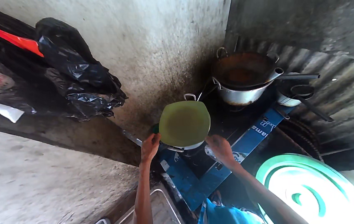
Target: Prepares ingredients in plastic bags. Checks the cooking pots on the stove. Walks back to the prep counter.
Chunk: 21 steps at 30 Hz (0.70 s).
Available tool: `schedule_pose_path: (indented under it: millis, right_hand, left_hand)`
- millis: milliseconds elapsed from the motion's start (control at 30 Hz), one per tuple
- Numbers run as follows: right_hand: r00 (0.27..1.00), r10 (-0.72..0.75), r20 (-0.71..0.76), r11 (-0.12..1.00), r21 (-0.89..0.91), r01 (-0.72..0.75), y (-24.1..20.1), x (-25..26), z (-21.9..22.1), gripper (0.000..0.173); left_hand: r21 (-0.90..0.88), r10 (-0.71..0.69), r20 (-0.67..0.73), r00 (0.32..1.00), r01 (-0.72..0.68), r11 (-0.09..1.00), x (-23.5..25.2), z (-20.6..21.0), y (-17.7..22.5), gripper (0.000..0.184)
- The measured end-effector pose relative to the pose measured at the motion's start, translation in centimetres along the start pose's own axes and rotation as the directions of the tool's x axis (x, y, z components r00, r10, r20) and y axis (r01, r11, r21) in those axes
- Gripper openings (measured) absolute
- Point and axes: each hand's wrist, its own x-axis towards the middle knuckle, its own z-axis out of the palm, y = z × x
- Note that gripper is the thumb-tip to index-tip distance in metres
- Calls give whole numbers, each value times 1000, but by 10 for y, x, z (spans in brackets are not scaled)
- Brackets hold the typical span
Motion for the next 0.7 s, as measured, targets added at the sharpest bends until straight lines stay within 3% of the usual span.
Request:
schedule_pose_path:
  millis: [100, 167, 233, 333, 467, 567, 700]
  right_hand:
    - [999, -32, -5, 991, 128, 33, 17, -15, -10, 39]
    - [996, -80, -26, 960, 269, 84, 27, -25, -16, 33]
    - [992, -117, -48, 930, 346, 127, 33, -39, -23, 28]
    - [980, -171, -98, 887, 417, 196, 44, -56, -24, 24]
    - [927, -325, -185, 852, 367, 372, 68, -74, -17, 20]
    - [893, -417, -171, 845, 290, 450, 90, -94, -21, 20]
    - [896, -444, -4, 851, 313, 423, 122, -127, -36, 26]
  left_hand:
    - [-16, -16, -211, 977, 13, 1000, -25, -6, 5, 47]
    - [-60, 35, -392, 919, -63, 996, -53, -7, 13, 43]
    - [-134, 74, -456, 887, -151, 979, -92, 2, 30, 37]
    - [-329, 148, -292, 945, -244, 912, -162, 36, 75, 30]
    - [-460, 157, -46, 987, -160, 873, -227, 105, 117, 29]
    - [-410, 62, -64, 996, -83, 908, -252, 139, 132, 33]
    - [-328, -36, -95, 995, 3, 945, -281, 165, 137, 29]
